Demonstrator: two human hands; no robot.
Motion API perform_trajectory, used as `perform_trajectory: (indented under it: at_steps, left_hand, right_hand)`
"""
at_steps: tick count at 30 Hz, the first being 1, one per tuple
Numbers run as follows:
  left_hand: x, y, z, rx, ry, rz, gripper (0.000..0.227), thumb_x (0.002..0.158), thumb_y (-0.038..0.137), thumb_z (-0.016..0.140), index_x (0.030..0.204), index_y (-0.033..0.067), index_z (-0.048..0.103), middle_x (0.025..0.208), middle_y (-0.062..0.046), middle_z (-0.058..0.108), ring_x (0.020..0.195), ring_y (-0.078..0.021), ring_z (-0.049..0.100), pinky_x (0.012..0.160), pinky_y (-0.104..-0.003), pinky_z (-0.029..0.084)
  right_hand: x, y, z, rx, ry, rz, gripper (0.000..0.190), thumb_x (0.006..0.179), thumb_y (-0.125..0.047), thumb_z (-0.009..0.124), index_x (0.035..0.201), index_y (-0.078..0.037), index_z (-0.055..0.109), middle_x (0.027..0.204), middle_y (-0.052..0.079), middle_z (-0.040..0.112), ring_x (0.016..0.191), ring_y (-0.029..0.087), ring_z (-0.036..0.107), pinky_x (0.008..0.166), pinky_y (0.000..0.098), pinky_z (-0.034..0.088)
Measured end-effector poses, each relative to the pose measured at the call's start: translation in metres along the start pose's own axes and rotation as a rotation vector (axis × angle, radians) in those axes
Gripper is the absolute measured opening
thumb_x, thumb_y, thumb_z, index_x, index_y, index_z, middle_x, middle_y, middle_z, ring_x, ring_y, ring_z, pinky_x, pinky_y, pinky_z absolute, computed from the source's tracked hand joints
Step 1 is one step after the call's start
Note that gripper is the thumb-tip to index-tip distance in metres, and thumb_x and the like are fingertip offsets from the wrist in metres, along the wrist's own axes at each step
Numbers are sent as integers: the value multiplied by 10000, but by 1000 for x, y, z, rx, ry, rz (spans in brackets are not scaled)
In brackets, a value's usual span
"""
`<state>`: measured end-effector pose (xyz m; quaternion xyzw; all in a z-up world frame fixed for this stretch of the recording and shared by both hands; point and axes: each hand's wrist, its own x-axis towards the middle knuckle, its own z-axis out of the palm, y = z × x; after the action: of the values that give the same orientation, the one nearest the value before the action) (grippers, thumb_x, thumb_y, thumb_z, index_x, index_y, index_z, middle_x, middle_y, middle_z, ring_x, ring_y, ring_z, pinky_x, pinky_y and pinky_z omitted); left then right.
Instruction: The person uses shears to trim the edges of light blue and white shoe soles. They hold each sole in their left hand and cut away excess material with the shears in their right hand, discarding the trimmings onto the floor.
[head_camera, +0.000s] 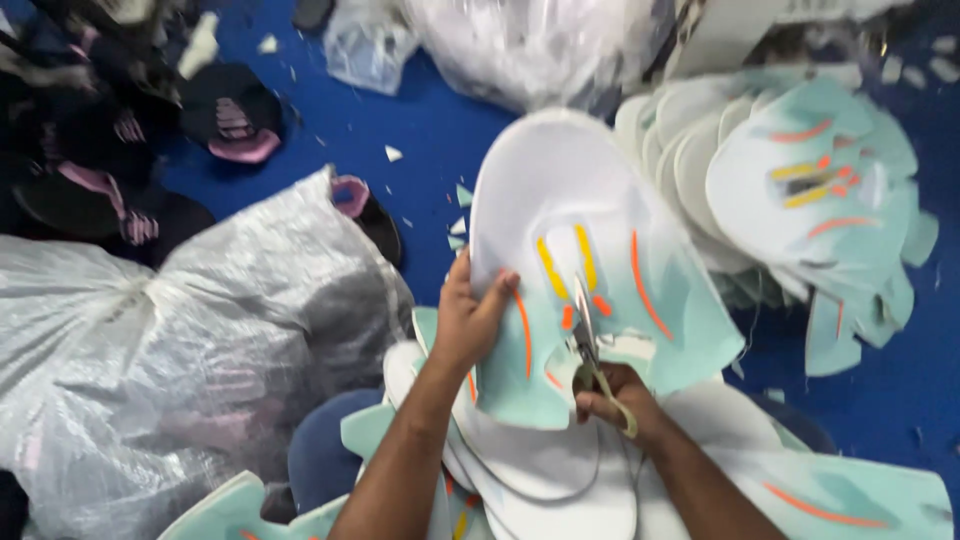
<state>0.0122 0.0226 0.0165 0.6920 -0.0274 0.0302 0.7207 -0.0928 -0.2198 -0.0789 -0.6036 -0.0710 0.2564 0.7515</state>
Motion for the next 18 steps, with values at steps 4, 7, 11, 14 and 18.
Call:
perform_trajectory:
  at_steps: [4, 7, 11, 14, 18]
  left_hand:
    - [6, -2, -7, -89, -29, -17, 437, 959, 95, 727, 1360, 10, 577, 1063, -28, 712, 970, -100, 649, 870, -260, 544]
    - [0, 9, -9, -11, -93, -44, 464, 948, 93, 731, 1377, 23, 566, 1063, -29, 713, 977, -94, 650, 874, -258, 546]
    - [1, 15, -7, 27, -145, -65, 496, 941, 90, 728, 1402, 41, 551, 1095, -24, 702, 1000, -90, 643, 888, -257, 546]
    - [3, 11, -11, 0, -126, -36, 488, 947, 86, 730, 1400, 35, 559, 1112, -27, 687, 1009, -100, 638, 890, -265, 546]
    - [3, 19, -12, 23, -116, -3, 467, 951, 85, 727, 1388, 32, 569, 1129, -28, 688, 1017, -105, 643, 899, -269, 548]
  right_hand:
    - [3, -14, 1, -1, 37, 86, 361, 823, -333, 781, 832, 5, 656, 736, 69, 661, 702, 194, 649, 662, 348, 561]
    - [-5, -31, 14, -21, -26, -25, 305, 865, -309, 747, 874, -15, 666, 790, 62, 664, 766, 169, 640, 715, 323, 539]
    - [-3, -25, 21, -2, 29, -53, 270, 856, -288, 745, 908, -29, 688, 804, 62, 676, 763, 149, 649, 707, 302, 543]
    - [1, -14, 18, -16, 147, 90, 278, 825, -278, 778, 862, -18, 685, 755, 70, 669, 693, 165, 656, 647, 326, 568]
    - [6, -14, 17, -108, 231, 202, 294, 838, -282, 791, 811, -9, 684, 712, 72, 669, 646, 174, 656, 622, 331, 574]
